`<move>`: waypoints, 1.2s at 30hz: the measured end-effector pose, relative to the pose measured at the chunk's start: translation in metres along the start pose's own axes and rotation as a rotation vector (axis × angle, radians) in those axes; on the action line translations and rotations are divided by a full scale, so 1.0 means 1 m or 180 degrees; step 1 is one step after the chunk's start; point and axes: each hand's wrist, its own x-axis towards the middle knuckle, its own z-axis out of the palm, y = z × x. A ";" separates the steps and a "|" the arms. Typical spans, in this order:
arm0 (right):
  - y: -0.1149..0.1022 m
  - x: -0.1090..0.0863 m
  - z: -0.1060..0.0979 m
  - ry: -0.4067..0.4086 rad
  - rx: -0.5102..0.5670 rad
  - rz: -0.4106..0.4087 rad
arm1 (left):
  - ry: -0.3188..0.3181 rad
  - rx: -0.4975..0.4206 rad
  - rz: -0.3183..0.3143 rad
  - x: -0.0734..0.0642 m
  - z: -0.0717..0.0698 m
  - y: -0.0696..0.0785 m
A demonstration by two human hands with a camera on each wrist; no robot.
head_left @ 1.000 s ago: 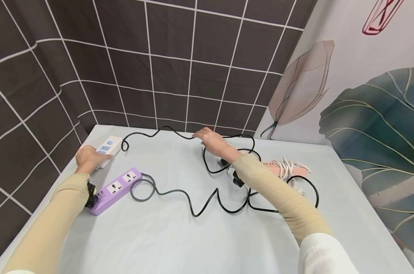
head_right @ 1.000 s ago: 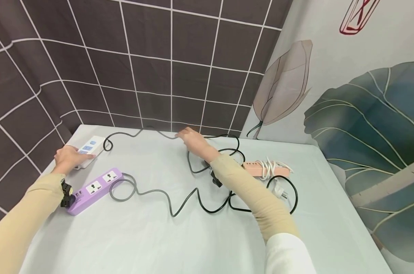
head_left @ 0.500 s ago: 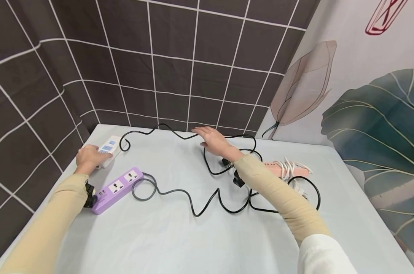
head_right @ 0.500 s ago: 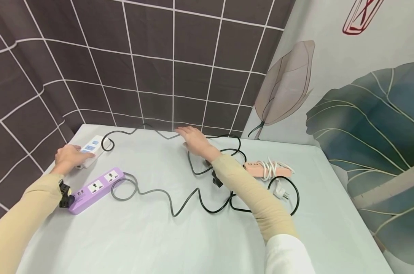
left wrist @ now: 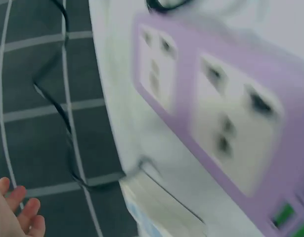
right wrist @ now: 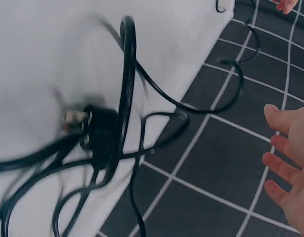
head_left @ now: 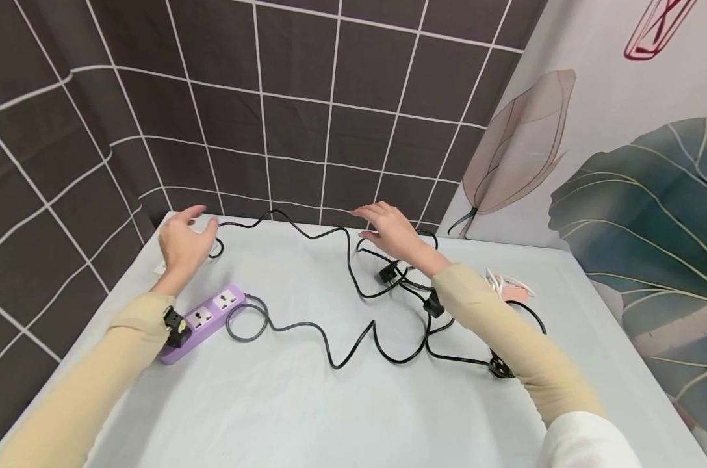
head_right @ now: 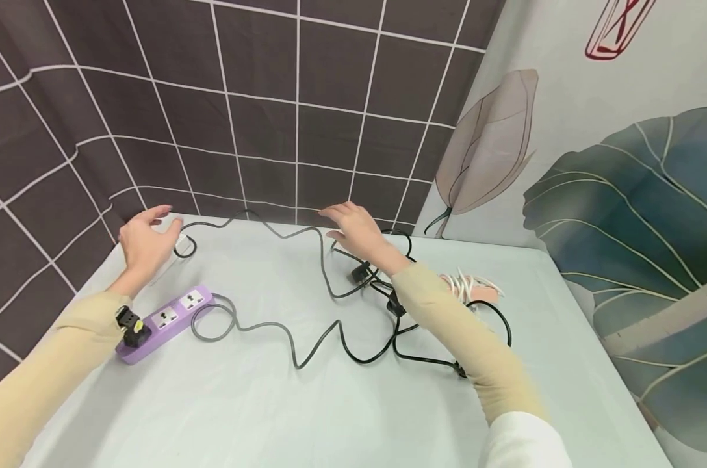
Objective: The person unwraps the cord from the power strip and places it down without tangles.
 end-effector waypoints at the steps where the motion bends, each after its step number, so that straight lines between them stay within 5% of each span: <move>1: 0.002 -0.002 -0.002 0.0033 0.0009 0.0013 | -0.0044 -0.0048 0.0057 -0.002 0.003 0.006; 16: 0.027 -0.052 -0.038 0.0359 -0.0113 -0.0023 | -0.1167 -0.0153 0.0498 -0.028 0.054 0.096; 24: 0.045 -0.081 -0.055 0.0514 -0.0188 0.0042 | -0.1825 0.0100 0.0612 -0.044 0.075 0.146; 36: 0.078 -0.133 -0.074 0.0581 -0.0215 0.0154 | -0.2485 0.0051 0.0694 -0.056 0.112 0.200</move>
